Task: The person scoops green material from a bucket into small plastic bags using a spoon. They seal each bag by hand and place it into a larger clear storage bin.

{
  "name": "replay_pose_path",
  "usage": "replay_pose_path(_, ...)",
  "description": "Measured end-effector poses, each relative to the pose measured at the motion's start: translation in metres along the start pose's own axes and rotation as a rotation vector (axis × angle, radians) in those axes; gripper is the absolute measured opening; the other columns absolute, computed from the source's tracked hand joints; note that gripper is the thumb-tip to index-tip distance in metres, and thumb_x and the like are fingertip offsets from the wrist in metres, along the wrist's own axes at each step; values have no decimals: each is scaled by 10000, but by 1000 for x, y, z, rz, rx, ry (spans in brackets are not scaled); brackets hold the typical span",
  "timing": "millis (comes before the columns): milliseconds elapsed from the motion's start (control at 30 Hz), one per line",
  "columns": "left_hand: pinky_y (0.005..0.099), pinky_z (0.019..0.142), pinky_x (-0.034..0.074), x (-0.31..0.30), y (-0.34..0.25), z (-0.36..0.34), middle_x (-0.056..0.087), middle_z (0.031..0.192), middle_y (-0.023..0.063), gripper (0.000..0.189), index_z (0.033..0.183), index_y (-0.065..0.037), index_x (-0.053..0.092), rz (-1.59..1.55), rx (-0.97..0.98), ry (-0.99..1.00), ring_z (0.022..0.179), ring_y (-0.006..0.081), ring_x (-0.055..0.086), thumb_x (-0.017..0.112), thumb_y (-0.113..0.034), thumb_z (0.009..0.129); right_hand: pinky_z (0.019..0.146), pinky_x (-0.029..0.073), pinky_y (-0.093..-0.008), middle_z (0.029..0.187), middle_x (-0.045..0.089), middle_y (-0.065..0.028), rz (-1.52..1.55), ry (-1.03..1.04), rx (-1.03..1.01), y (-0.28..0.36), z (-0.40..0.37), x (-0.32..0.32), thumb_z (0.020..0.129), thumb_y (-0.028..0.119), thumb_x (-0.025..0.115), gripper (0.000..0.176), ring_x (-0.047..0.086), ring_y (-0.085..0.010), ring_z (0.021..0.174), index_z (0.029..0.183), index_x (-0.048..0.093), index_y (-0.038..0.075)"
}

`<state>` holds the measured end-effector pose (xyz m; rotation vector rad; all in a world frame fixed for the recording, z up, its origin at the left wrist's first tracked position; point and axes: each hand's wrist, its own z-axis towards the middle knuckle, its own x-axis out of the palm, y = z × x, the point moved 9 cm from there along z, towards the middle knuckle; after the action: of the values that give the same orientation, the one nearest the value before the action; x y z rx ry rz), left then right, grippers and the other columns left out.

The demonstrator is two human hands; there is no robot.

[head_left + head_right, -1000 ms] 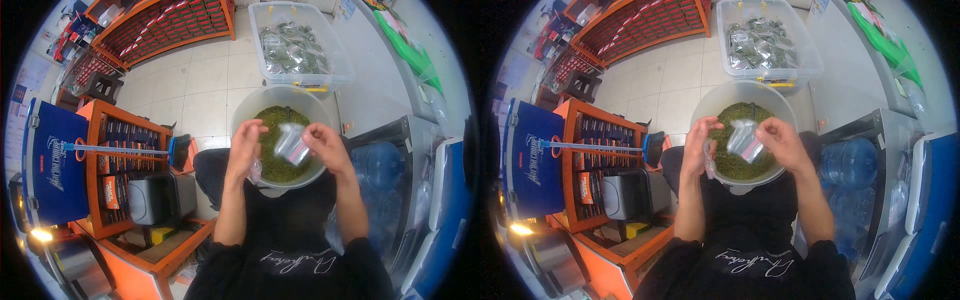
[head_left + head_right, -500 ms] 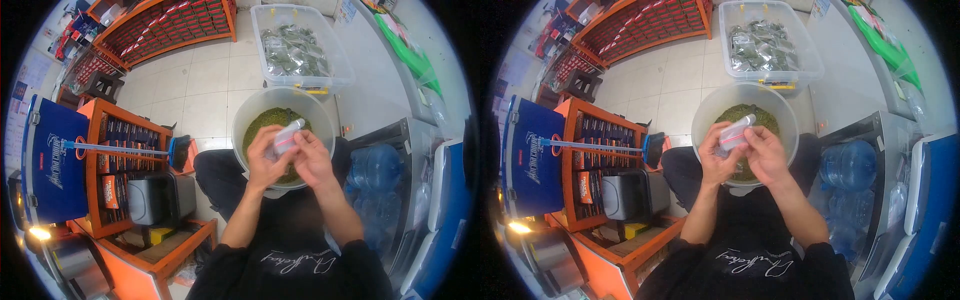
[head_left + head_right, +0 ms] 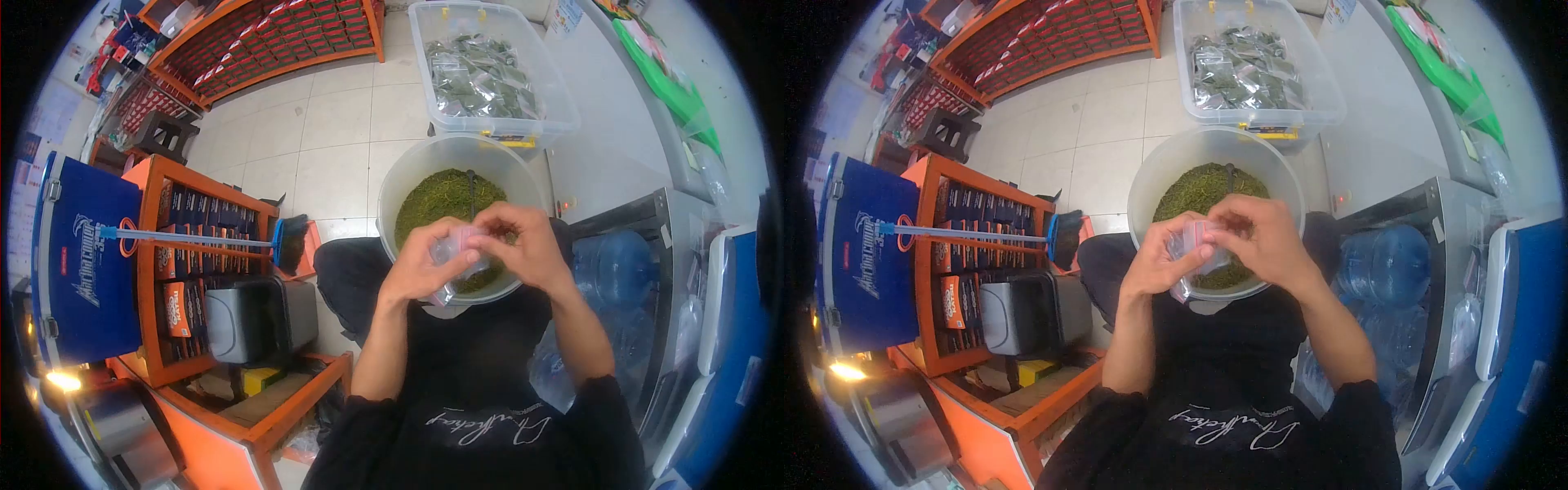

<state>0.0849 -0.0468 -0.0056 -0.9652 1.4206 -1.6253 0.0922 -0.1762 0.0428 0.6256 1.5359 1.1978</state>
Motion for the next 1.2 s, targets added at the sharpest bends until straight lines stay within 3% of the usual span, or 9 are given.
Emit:
replay_pose_path(267,253,788,505,1,30,0,678,1060,60,275,1163,-37,613,-421,-125,41,877,99,617,717,-155,937,824,504,-286,1057,672,-95,314,-432,-153,-9,-4,-2,941,70,666,104,627,-165,1010,983,735,5)
replay_pose_path(500,253,613,473,0,18,2,668,1019,95,294,1236,-47,533,-579,-158,-64,667,118,559,635,-83,963,909,489,-297,1094,675,-109,670,-558,-245,-29,2,-27,988,59,601,125,619,-160,1042,1060,672,-15)
replay_pose_path(633,238,524,404,-18,34,1,653,946,64,220,1179,-35,587,-560,-191,-100,566,97,457,608,-75,964,888,499,-303,967,705,-65,486,-400,-118,-25,7,-35,982,85,624,127,638,-142,985,1045,681,-9)
replay_pose_path(700,251,612,463,-14,29,-2,666,965,44,217,1124,-29,656,-523,-194,-128,665,109,547,678,-63,910,842,496,-307,928,711,-57,413,-258,21,-36,12,-20,940,121,690,142,628,-125,942,1026,713,10)
replay_pose_path(767,272,659,503,-13,-5,-2,698,899,52,222,1090,-21,697,102,52,-252,740,118,625,732,-89,882,805,487,-310,912,714,-56,298,-243,4,-39,13,-16,914,132,720,151,619,-119,912,1020,726,23)
replay_pose_path(933,302,708,529,-13,-16,-3,736,829,103,144,978,-7,743,273,-45,-287,766,157,691,756,-91,861,715,454,-329,891,689,-52,179,-192,-37,-28,16,-2,839,168,792,187,588,-133,819,973,738,50)
replay_pose_path(1000,308,710,530,-17,-10,-5,746,828,120,120,944,-9,752,284,-112,-300,749,169,701,758,-89,856,712,451,-332,880,641,-56,-147,-458,-153,-4,7,-19,822,179,801,190,577,-162,791,916,705,45)
replay_pose_path(1100,256,669,504,-29,-13,-8,738,747,71,97,893,-11,772,371,-42,-423,704,81,628,783,-95,845,702,467,-373,884,599,-94,-227,-475,-84,6,-2,-17,824,222,789,230,584,-246,753,867,657,39)
replay_pose_path(1200,263,654,516,-28,-17,-10,746,752,89,94,882,-17,777,445,29,-443,695,85,648,800,-88,825,684,475,-437,879,612,-153,-400,-189,-173,10,-2,17,874,246,725,245,589,-342,740,872,634,19)
